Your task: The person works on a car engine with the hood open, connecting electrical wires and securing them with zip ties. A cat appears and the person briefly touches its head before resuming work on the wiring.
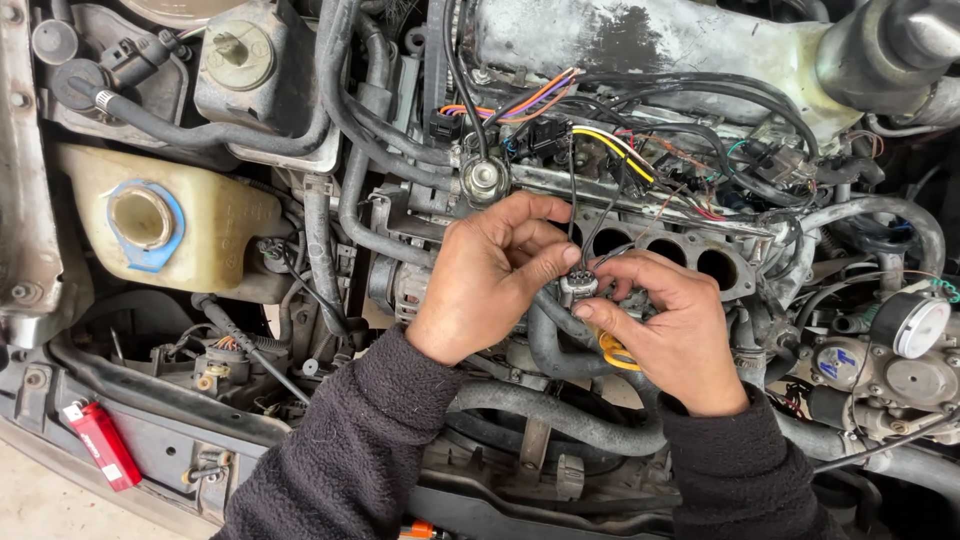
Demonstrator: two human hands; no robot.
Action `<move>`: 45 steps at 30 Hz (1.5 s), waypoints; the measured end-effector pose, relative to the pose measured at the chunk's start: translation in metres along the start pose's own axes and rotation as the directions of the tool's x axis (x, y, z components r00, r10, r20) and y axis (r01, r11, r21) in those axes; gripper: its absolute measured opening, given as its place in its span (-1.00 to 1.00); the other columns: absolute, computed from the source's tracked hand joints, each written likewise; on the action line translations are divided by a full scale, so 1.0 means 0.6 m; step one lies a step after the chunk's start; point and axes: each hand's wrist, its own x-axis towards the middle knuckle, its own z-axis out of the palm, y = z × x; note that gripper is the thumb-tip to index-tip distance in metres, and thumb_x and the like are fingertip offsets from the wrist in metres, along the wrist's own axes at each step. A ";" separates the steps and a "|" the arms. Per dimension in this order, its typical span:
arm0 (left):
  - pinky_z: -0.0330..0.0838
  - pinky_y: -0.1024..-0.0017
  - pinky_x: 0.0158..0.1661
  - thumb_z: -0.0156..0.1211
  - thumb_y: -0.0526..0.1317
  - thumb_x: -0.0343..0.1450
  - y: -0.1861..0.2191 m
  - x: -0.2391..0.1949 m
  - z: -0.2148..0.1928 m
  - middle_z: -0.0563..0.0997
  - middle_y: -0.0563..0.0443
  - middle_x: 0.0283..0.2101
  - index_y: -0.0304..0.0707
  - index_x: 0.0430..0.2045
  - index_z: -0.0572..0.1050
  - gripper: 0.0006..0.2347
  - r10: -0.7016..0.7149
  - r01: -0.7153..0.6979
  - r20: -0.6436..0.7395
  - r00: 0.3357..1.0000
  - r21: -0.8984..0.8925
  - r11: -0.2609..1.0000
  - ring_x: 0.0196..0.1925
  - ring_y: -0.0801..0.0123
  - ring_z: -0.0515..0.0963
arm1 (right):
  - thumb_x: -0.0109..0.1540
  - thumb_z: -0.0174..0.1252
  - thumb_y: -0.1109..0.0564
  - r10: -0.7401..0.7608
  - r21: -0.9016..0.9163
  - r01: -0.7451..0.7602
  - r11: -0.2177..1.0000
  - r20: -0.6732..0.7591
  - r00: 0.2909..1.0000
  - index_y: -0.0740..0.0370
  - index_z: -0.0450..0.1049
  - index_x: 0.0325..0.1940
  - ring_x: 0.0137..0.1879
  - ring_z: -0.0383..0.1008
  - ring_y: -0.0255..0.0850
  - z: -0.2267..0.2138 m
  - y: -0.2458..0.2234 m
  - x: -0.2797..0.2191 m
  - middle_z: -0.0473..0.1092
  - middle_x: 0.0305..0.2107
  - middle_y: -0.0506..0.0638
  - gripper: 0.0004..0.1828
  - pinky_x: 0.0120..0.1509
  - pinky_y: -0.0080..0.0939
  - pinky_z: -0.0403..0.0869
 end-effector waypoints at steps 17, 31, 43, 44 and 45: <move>0.43 0.66 -0.32 0.27 -0.43 0.46 -0.013 0.001 -0.002 0.65 0.15 -0.38 -0.41 -0.06 0.49 -0.80 -0.049 0.055 0.039 0.998 -0.168 0.984 -0.36 0.72 0.53 | 0.06 0.48 0.16 -0.061 0.032 0.060 0.998 0.020 0.998 0.28 0.56 -0.15 -0.27 0.47 -0.34 -0.005 0.003 -0.001 0.53 -0.34 -0.08 -0.66 -0.12 -0.34 0.48; 0.51 0.67 -0.31 0.28 -0.40 0.46 -0.002 0.002 0.003 0.68 0.11 -0.35 -0.42 -0.02 0.47 -0.77 -0.088 0.090 0.024 0.996 -0.091 0.992 -0.33 0.69 0.60 | 0.11 0.47 0.15 -0.086 0.072 0.084 0.994 0.028 0.996 0.25 0.58 -0.09 -0.27 0.49 -0.34 -0.010 0.007 -0.005 0.52 -0.36 -0.07 -0.67 -0.14 -0.34 0.48; 0.53 0.63 -0.24 0.28 -0.41 0.47 -0.007 0.002 -0.003 0.69 0.07 -0.35 -0.44 -0.02 0.45 -0.77 -0.061 0.060 -0.001 0.998 -0.143 0.988 -0.32 0.66 0.61 | 0.13 0.44 0.15 -0.052 0.069 0.048 0.996 0.071 0.996 0.25 0.56 -0.05 -0.26 0.45 -0.32 -0.006 0.013 -0.004 0.51 -0.34 -0.07 -0.66 -0.12 -0.32 0.45; 0.53 0.62 -0.25 0.28 -0.42 0.46 -0.008 0.001 -0.002 0.68 0.07 -0.36 -0.45 -0.03 0.45 -0.77 -0.060 0.059 -0.003 0.998 -0.154 0.986 -0.32 0.66 0.60 | 0.13 0.44 0.14 -0.049 0.075 0.044 0.996 0.072 0.996 0.25 0.56 -0.06 -0.26 0.46 -0.32 -0.006 0.013 -0.005 0.52 -0.33 -0.07 -0.66 -0.12 -0.32 0.45; 0.54 0.62 -0.25 0.28 -0.42 0.46 -0.009 0.001 -0.002 0.68 0.07 -0.36 -0.45 -0.03 0.46 -0.77 -0.058 0.056 -0.003 0.998 -0.166 0.985 -0.32 0.66 0.60 | 0.13 0.43 0.14 -0.046 0.078 0.041 0.996 0.071 0.996 0.25 0.55 -0.06 -0.25 0.46 -0.32 -0.005 0.013 -0.004 0.52 -0.32 -0.08 -0.66 -0.12 -0.32 0.45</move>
